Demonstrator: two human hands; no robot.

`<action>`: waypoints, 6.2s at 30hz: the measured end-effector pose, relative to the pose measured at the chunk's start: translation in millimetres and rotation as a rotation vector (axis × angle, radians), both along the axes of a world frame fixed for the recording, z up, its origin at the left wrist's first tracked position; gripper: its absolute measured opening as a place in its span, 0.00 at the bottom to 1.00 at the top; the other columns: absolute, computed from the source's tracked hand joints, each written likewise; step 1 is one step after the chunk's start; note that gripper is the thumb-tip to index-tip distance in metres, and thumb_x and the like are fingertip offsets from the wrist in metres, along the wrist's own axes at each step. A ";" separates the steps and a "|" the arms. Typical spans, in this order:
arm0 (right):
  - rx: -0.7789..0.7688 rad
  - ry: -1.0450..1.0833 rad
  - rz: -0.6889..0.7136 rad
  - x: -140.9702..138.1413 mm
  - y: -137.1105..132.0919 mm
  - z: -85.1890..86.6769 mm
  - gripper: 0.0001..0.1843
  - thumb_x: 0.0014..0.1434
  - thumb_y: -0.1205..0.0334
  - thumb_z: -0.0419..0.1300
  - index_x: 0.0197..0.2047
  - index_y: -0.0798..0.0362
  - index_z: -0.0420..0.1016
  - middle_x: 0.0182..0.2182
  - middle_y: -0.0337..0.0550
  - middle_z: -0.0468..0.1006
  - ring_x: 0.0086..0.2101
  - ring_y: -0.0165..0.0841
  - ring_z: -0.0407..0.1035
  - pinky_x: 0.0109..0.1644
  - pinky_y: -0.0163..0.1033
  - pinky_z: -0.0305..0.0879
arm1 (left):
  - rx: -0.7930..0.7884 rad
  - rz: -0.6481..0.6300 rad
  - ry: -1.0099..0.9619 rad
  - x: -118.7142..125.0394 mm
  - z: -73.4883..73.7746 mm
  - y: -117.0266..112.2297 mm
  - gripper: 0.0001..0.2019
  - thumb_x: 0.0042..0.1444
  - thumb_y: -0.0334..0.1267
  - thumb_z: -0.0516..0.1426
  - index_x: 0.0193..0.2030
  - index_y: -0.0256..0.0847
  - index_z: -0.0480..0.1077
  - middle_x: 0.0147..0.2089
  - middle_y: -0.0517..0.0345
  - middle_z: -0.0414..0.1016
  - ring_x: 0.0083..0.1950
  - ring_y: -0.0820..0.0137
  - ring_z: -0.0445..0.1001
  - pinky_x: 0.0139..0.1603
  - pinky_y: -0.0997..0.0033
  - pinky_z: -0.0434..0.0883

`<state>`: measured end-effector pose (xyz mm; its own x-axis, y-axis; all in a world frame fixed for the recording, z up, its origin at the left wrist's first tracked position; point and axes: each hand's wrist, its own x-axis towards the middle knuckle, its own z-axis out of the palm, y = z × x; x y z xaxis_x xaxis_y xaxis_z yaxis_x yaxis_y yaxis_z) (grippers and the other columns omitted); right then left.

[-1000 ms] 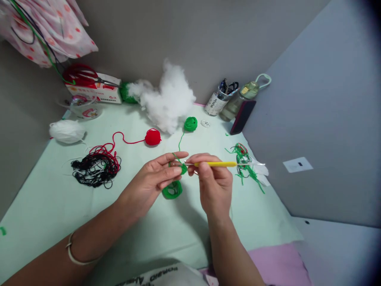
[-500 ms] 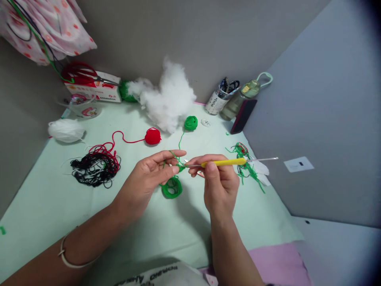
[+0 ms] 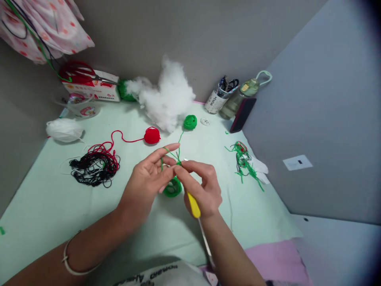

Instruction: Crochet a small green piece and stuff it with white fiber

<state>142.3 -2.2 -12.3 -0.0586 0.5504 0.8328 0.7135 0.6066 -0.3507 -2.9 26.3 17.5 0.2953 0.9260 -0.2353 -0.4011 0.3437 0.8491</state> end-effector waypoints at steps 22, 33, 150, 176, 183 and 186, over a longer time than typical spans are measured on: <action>-0.382 0.673 0.191 0.6 5.5 13.1 0.10 0.69 0.65 0.60 0.43 0.46 0.84 0.36 0.39 0.82 0.32 0.29 0.75 0.36 0.38 0.74 | -0.034 -0.138 -0.091 0.4 -0.9 6.2 0.13 0.58 0.36 0.68 0.51 0.43 0.83 0.32 0.64 0.71 0.25 0.83 0.55 0.28 0.81 0.59; -0.348 0.684 0.163 9.3 5.8 13.2 0.10 0.70 0.63 0.59 0.43 0.49 0.83 0.36 0.42 0.82 0.31 0.30 0.76 0.35 0.39 0.75 | -0.210 -0.131 -0.268 -2.2 -5.9 12.4 0.12 0.57 0.32 0.68 0.49 0.39 0.83 0.20 0.73 0.54 0.22 0.83 0.50 0.45 0.78 0.73; -0.301 0.496 0.171 2.6 2.9 13.2 0.13 0.70 0.68 0.57 0.47 0.46 0.82 0.37 0.42 0.80 0.34 0.32 0.76 0.36 0.40 0.75 | -0.099 -0.065 -0.216 -1.0 -1.1 10.2 0.24 0.53 0.29 0.70 0.58 0.44 0.79 0.30 0.67 0.74 0.30 0.82 0.69 0.40 0.84 0.70; -0.573 0.974 0.370 10.6 9.5 20.6 0.11 0.71 0.55 0.58 0.39 0.50 0.78 0.34 0.40 0.81 0.29 0.29 0.74 0.35 0.38 0.74 | 0.013 -0.130 -0.008 -6.5 -1.6 7.1 0.20 0.56 0.37 0.69 0.56 0.47 0.80 0.41 0.60 0.73 0.41 0.73 0.72 0.44 0.74 0.68; -0.514 0.845 0.328 11.0 2.3 23.3 0.10 0.72 0.58 0.57 0.41 0.49 0.80 0.36 0.41 0.81 0.32 0.31 0.76 0.38 0.40 0.75 | 0.124 -0.075 0.078 -8.0 -6.1 7.3 0.20 0.57 0.37 0.69 0.57 0.47 0.80 0.39 0.59 0.73 0.41 0.71 0.70 0.43 0.73 0.69; -0.486 0.741 0.279 9.3 -0.5 24.0 0.11 0.72 0.60 0.56 0.42 0.48 0.80 0.37 0.41 0.82 0.32 0.31 0.76 0.38 0.41 0.76 | 0.178 -0.039 0.165 -7.3 -5.1 6.7 0.20 0.57 0.36 0.68 0.57 0.49 0.80 0.39 0.60 0.73 0.39 0.72 0.68 0.43 0.73 0.69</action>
